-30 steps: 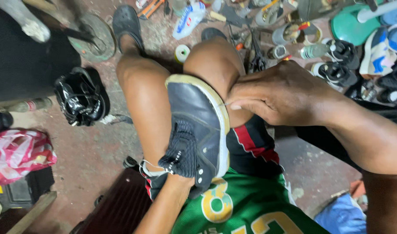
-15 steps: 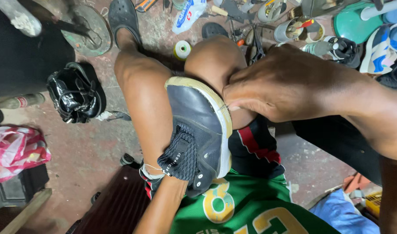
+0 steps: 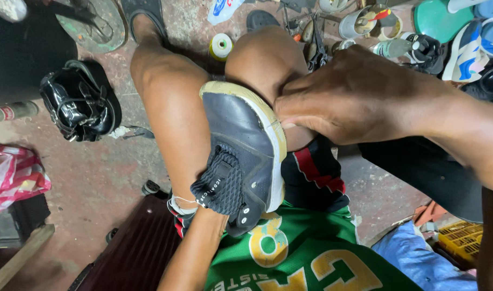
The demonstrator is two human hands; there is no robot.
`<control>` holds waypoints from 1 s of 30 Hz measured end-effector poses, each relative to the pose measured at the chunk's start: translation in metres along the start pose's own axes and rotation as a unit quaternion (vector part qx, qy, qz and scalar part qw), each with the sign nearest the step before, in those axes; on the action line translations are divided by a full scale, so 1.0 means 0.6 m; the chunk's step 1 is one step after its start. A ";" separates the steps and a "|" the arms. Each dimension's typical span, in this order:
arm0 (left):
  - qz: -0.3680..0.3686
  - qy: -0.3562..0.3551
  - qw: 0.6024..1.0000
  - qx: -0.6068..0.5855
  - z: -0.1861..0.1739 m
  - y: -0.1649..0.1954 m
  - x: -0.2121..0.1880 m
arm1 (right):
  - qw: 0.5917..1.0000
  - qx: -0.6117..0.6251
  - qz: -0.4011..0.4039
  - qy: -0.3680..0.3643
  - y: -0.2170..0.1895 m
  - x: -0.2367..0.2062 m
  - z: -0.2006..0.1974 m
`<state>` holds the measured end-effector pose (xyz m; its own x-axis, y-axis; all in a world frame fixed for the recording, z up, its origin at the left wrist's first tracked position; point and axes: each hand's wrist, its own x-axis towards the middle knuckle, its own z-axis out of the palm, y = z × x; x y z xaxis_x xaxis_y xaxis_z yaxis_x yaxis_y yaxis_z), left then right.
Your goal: The person sews the sole of a black sneaker using a needle and thread. They repeatedly push the needle through the sole and pull the thread tight, working along the edge of the shoe.
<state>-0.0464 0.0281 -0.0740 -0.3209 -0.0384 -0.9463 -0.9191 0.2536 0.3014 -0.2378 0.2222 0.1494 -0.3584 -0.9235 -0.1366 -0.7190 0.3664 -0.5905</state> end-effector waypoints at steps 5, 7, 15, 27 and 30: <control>0.005 0.005 1.000 0.001 -0.001 -0.004 0.002 | 0.999 -0.032 -0.004 0.011 -0.001 -0.011 0.022; 0.003 0.007 1.000 0.000 -0.003 -0.005 0.003 | 0.999 -0.034 -0.005 0.005 -0.001 -0.018 0.033; -0.002 -0.003 1.000 0.007 0.015 -0.019 -0.009 | 0.996 -0.023 0.071 0.047 -0.019 -0.045 0.078; -0.006 0.006 1.000 0.014 0.018 -0.029 -0.015 | 0.967 -0.224 0.031 0.121 -0.040 -0.053 0.073; -0.007 0.006 1.000 0.017 0.014 -0.025 -0.020 | 0.961 -0.230 0.040 0.147 -0.026 -0.060 0.072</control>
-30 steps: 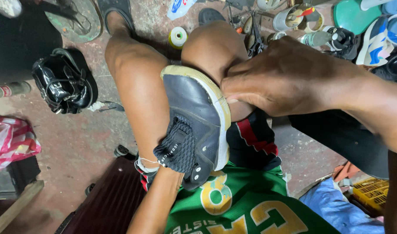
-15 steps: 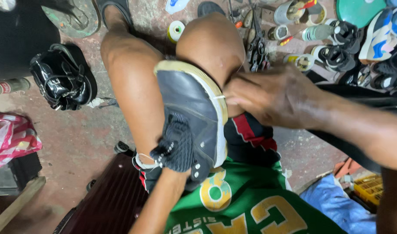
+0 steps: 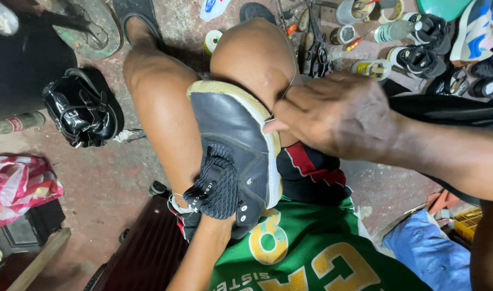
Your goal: The person sews the sole of a black sneaker using a needle and thread. They repeatedly push the needle through the sole and pull the thread tight, working along the edge of the shoe.
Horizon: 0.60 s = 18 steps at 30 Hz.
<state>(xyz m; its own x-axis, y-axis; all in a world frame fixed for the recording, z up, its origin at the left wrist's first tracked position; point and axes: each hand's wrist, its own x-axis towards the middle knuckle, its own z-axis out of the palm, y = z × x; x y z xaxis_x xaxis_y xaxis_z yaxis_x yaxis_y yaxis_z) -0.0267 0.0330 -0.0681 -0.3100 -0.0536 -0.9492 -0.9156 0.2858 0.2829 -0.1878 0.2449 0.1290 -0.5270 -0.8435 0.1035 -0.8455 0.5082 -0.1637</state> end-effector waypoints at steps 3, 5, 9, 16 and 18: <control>0.002 -0.001 1.000 -0.001 -0.004 -0.007 0.005 | 0.999 -0.021 0.005 0.033 0.006 -0.005 0.006; 0.000 -0.004 1.000 -0.001 -0.004 -0.013 0.014 | 0.998 -0.033 0.024 0.039 0.012 -0.010 0.012; 0.008 -0.011 1.000 -0.013 -0.006 -0.023 0.007 | 0.999 -0.001 0.030 0.038 0.031 -0.021 0.022; 0.084 -0.073 0.994 -0.018 -0.119 -0.043 -0.228 | 0.997 -0.002 0.080 -0.020 0.074 -0.044 -0.012; 0.131 -0.037 0.991 -0.008 -0.150 -0.041 -0.279 | 0.990 0.031 0.121 -0.065 0.069 -0.049 -0.009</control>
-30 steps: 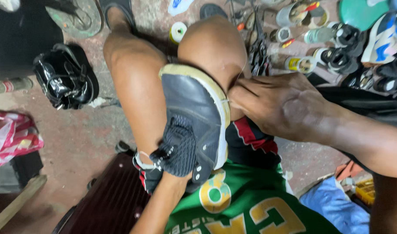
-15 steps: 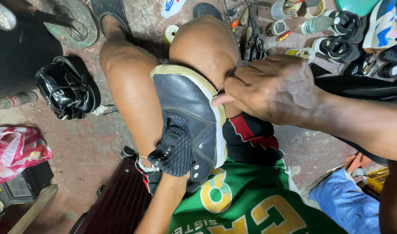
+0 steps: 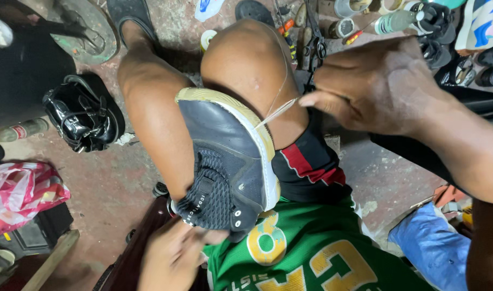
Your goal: The person sews the sole of a black sneaker using a needle and thread. They repeatedly push the needle through the sole and pull the thread tight, working along the edge of the shoe.
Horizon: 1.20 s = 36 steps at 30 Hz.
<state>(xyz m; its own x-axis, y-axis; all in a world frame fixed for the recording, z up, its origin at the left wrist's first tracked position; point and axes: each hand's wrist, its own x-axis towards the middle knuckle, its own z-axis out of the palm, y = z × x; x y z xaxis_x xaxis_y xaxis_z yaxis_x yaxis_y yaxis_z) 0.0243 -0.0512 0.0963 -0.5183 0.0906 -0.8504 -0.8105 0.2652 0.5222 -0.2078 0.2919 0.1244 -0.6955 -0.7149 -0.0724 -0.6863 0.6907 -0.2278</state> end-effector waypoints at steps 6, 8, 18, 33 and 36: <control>0.352 0.415 0.801 0.250 0.036 0.148 -0.038 | 0.997 0.055 -0.012 0.059 -0.026 -0.028 0.016; 0.421 0.392 0.762 0.296 0.065 0.213 -0.036 | 0.996 0.054 -0.009 0.068 -0.034 -0.032 0.014; 0.527 0.201 0.793 0.230 0.094 0.250 0.085 | 0.990 0.137 -0.005 -0.043 -0.042 -0.019 0.002; 0.515 0.096 0.840 0.139 0.072 0.251 0.070 | 0.841 0.531 0.095 0.046 -0.082 -0.056 0.019; 0.474 0.105 0.856 0.178 0.073 0.244 0.071 | 0.882 0.443 0.154 0.040 -0.124 -0.042 0.002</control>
<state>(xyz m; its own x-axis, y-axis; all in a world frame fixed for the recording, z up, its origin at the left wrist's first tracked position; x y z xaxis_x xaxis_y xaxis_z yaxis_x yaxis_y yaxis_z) -0.1045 0.0334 0.1337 -0.9650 0.2621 -0.0053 0.1164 0.4467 0.8871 -0.1388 0.2582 0.1418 -0.8569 -0.4740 -0.2025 -0.0516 0.4698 -0.8813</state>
